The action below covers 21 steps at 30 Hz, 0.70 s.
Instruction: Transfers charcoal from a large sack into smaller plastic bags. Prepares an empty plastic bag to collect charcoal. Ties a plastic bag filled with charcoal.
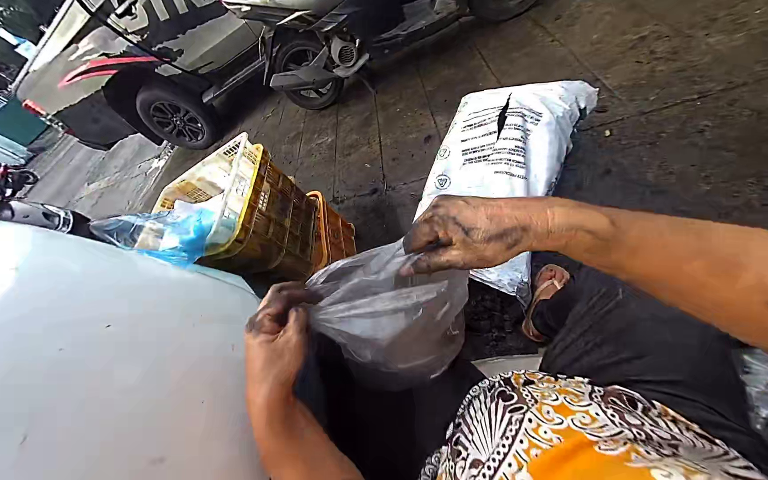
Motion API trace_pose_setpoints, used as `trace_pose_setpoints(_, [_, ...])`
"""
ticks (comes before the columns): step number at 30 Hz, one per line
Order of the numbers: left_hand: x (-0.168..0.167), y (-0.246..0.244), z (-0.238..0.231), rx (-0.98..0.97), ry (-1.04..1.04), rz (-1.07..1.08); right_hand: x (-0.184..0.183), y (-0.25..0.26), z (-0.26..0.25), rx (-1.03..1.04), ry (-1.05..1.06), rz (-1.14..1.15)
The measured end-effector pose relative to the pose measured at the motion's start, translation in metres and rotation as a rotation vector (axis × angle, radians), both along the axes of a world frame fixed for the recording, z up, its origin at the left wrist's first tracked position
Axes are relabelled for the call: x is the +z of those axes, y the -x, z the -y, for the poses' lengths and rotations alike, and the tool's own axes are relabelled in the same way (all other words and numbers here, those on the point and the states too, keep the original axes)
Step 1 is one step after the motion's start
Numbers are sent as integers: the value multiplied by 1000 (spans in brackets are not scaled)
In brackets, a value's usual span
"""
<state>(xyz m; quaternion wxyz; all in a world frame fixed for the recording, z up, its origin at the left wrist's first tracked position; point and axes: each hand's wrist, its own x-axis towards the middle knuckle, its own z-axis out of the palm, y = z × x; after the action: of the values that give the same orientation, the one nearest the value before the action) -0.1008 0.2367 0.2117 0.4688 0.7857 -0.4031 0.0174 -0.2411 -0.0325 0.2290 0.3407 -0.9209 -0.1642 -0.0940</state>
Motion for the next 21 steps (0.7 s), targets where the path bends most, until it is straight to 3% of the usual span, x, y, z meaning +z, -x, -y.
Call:
trace_pose_setpoints(5, [2,12,-25,-34,-81,93,10,20,-6,52,11,-27])
trace_pose_setpoints(11, [6,43,-35,-338,-318,249,-5,41,-24,236,-20,-42])
trace_pose_setpoints(16, [-6,66,-18,-238,-437,387,-9,54,-32,329,-16,25])
trace_pose_setpoints(21, [5,64,-29,-248,-320,507,-5,58,-28,307,-80,46])
